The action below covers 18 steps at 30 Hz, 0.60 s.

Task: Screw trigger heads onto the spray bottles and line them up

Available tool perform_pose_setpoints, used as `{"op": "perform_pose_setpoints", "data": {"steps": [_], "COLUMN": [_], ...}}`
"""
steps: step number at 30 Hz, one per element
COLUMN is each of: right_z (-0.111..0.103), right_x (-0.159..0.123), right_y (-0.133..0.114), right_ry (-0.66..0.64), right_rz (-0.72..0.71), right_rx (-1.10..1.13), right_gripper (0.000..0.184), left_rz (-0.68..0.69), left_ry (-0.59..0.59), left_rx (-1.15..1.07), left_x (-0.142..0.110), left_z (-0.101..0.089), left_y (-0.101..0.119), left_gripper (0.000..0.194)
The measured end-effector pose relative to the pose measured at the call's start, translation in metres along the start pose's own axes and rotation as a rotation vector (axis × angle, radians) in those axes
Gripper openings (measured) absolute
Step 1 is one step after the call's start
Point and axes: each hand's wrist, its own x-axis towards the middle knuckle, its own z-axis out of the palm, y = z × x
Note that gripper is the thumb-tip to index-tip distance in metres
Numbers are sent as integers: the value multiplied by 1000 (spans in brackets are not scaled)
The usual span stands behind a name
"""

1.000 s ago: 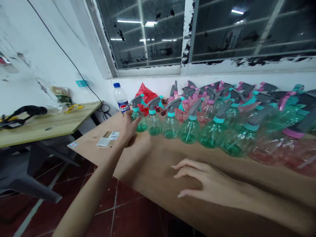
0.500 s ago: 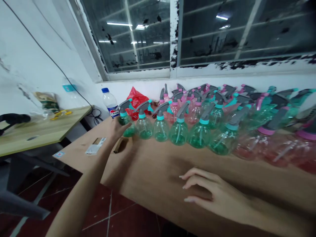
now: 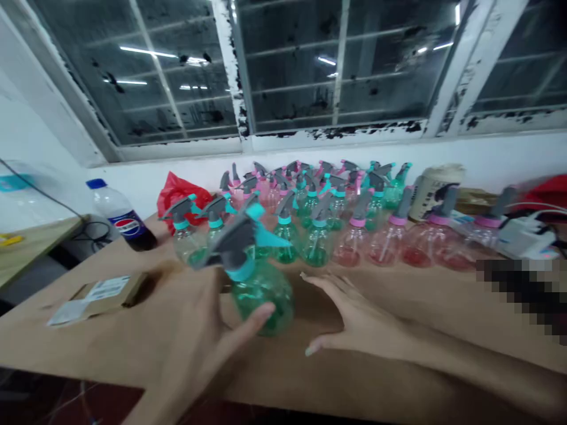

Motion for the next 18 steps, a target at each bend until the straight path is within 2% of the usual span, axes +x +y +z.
{"op": "perform_pose_setpoints", "data": {"steps": [4, 7, 10, 13, 18], "right_z": [-19, -31, -39, -43, -50], "right_x": [-19, -35, -47, -54, -57], "right_y": [18, 34, 53, 72, 89], "right_ry": [89, 158, 205, 293, 293], "right_rz": [-26, 56, 114, 108, 83], "right_rx": [36, 54, 51, 42, 70], "right_gripper": [93, 94, 90, 88, 88], "left_rz": [83, 148, 151, 151, 207], "left_ry": [-159, -198, -235, -274, -213], "left_rx": [20, 3, 6, 51, 98], "left_x": [13, 26, 38, 45, 48], "left_z": [62, 91, 110, 124, 139], "left_y": [41, 68, 95, 115, 120], "left_gripper": [55, 61, 60, 54, 56]}}
